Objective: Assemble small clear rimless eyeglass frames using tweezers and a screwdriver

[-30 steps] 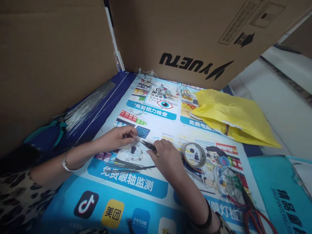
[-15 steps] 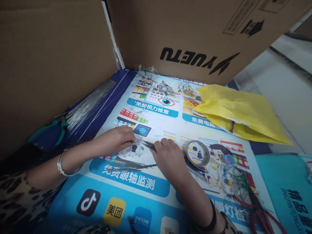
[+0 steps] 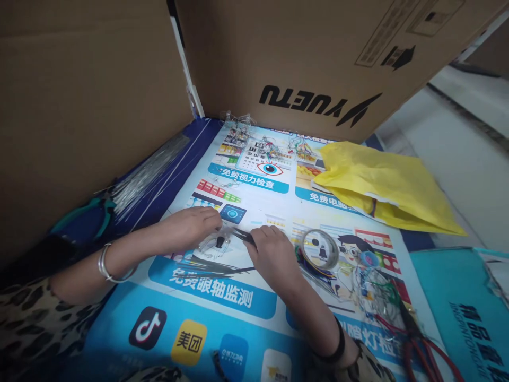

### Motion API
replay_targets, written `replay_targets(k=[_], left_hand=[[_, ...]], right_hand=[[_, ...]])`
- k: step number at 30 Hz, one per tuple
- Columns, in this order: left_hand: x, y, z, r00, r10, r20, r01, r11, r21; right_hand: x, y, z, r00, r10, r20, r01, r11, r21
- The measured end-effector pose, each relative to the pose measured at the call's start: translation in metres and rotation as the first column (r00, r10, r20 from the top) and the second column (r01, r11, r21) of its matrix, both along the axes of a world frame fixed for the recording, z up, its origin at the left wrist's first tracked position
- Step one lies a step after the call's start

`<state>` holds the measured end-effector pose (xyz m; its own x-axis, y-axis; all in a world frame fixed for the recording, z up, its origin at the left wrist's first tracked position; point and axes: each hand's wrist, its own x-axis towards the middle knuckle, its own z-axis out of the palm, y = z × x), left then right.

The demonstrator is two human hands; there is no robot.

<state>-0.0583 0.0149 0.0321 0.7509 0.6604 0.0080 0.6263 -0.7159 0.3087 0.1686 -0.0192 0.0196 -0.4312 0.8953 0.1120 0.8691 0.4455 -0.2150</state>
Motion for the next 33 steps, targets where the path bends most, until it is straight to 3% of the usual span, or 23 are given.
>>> replay_targets(k=[4,6,9,13,20,29,33], left_hand=[[0.001,0.004,0.002,0.989,0.089,0.115,-0.073,0.988,-0.134],[0.001,0.005,0.002,0.983,0.121,0.141,-0.092,0.977,-0.194],[0.002,0.006,0.000,0.969,0.159,0.187,-0.103,0.955,-0.278],[0.000,0.008,-0.004,0.937,0.190,0.295,-0.077,0.932,-0.353],[-0.010,0.014,0.006,0.937,0.219,0.270,-0.121,0.934,-0.337],[-0.005,0.007,-0.005,0.928,0.273,0.255,-0.167,0.914,-0.370],[0.003,0.004,-0.005,0.936,0.245,0.255,-0.164,0.940,-0.299]], right_hand=[[-0.007,0.008,0.003,0.961,-0.075,-0.265,0.067,0.997,-0.038],[-0.014,0.012,0.005,0.936,-0.036,-0.351,0.013,0.998,-0.066],[-0.027,0.016,0.002,0.925,0.004,-0.379,-0.059,0.989,-0.133],[-0.037,0.021,-0.002,0.936,-0.013,-0.353,-0.050,0.984,-0.169],[-0.029,0.022,0.007,0.908,-0.151,-0.391,0.043,0.961,-0.273],[-0.021,0.023,0.008,0.884,-0.217,-0.413,0.069,0.937,-0.343],[-0.020,0.022,0.007,0.877,-0.220,-0.428,0.064,0.935,-0.348]])
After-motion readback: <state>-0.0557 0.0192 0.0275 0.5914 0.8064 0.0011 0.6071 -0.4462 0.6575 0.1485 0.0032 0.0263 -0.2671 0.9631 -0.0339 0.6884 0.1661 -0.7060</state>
